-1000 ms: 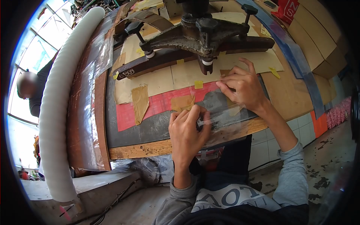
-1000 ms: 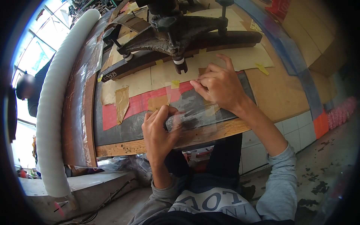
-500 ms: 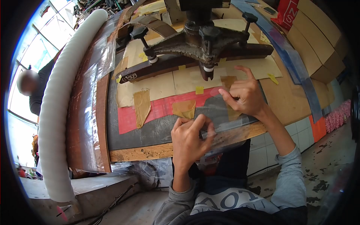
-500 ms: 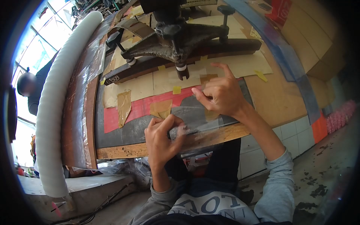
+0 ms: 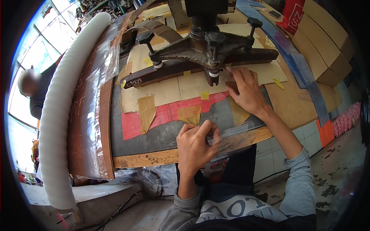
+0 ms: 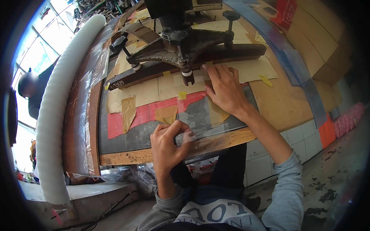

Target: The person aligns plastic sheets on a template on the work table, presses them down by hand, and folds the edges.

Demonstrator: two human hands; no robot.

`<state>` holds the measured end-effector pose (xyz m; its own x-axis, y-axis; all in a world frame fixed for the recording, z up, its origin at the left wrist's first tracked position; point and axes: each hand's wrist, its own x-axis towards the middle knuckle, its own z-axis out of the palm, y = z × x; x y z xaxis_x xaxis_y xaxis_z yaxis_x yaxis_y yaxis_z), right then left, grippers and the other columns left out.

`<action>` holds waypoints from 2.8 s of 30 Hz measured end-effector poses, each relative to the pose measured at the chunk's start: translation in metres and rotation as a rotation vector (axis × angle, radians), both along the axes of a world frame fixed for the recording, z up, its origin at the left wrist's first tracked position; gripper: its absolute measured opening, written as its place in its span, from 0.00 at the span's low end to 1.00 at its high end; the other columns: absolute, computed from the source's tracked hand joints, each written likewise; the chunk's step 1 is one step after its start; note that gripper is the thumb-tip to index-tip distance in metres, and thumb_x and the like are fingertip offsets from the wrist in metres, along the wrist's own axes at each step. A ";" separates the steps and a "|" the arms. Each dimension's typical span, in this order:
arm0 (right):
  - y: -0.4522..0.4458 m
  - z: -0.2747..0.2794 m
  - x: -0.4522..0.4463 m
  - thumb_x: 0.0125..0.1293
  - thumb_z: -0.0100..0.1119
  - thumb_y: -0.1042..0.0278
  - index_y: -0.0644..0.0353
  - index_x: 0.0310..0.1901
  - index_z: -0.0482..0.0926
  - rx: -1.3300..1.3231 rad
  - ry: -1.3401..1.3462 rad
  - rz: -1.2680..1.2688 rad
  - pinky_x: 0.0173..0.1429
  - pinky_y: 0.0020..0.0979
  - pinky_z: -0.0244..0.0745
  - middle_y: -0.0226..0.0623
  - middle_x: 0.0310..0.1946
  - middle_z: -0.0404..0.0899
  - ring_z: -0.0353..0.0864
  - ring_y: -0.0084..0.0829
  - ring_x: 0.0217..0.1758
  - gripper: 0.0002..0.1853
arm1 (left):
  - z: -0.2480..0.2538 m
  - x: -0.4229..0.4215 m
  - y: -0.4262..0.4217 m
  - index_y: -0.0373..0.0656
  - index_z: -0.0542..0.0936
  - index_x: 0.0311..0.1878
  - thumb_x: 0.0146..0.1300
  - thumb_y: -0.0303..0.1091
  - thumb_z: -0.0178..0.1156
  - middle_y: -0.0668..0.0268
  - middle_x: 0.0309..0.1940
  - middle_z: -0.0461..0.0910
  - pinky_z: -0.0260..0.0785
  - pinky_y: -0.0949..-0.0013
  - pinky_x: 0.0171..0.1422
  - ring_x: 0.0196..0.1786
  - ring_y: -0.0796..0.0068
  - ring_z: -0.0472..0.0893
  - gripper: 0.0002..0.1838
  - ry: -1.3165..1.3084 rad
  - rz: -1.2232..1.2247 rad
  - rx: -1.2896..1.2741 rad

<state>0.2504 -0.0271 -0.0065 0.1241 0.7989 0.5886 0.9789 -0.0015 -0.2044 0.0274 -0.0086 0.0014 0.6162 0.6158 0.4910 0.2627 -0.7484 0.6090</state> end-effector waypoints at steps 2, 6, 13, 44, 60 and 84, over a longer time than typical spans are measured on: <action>0.000 -0.001 0.001 0.57 0.64 0.72 0.61 0.54 0.76 -0.038 -0.015 0.001 0.59 0.43 0.62 0.40 0.49 0.72 0.71 0.38 0.57 0.21 | -0.001 0.001 0.000 0.45 0.76 0.30 0.53 0.31 0.64 0.67 0.17 0.78 0.67 0.67 0.42 0.23 0.66 0.79 0.05 -0.014 -0.001 0.005; -0.002 -0.002 0.002 0.57 0.63 0.73 0.61 0.48 0.78 -0.052 -0.030 0.028 0.58 0.42 0.62 0.40 0.49 0.69 0.70 0.37 0.57 0.15 | 0.000 0.001 0.000 0.45 0.76 0.30 0.54 0.31 0.64 0.68 0.18 0.79 0.67 0.67 0.42 0.23 0.66 0.79 0.05 -0.015 -0.001 0.009; -0.004 0.002 0.004 0.57 0.62 0.69 0.60 0.39 0.79 -0.068 -0.170 0.118 0.59 0.42 0.63 0.35 0.38 0.77 0.75 0.35 0.50 0.09 | 0.000 0.001 0.000 0.44 0.76 0.30 0.55 0.31 0.63 0.69 0.20 0.79 0.68 0.66 0.48 0.24 0.66 0.79 0.05 -0.015 -0.008 0.001; 0.013 -0.009 0.003 0.69 0.55 0.57 0.57 0.54 0.79 -0.181 -0.204 0.031 0.70 0.49 0.58 0.31 0.54 0.81 0.75 0.27 0.61 0.18 | -0.003 0.015 -0.001 0.42 0.78 0.48 0.63 0.30 0.57 0.70 0.42 0.86 0.34 0.41 0.79 0.48 0.64 0.84 0.11 0.161 0.191 0.099; 0.013 -0.005 0.003 0.68 0.54 0.54 0.57 0.54 0.78 -0.141 -0.277 0.055 0.64 0.48 0.61 0.31 0.54 0.79 0.73 0.33 0.60 0.19 | -0.002 0.017 -0.001 0.41 0.78 0.46 0.62 0.27 0.57 0.67 0.44 0.86 0.36 0.43 0.79 0.50 0.63 0.83 0.10 0.162 0.183 0.094; 0.016 -0.003 0.004 0.66 0.56 0.64 0.60 0.53 0.79 -0.172 -0.215 0.100 0.52 0.41 0.72 0.30 0.50 0.79 0.75 0.33 0.55 0.16 | -0.003 0.017 -0.001 0.40 0.77 0.49 0.63 0.27 0.57 0.67 0.43 0.86 0.42 0.45 0.78 0.48 0.63 0.84 0.11 0.157 0.177 0.112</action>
<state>0.2544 -0.0112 -0.0092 -0.0734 0.8910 0.4480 0.9967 0.0805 0.0030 0.0441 -0.0097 -0.0015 0.5779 0.6680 0.4687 0.4803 -0.7428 0.4665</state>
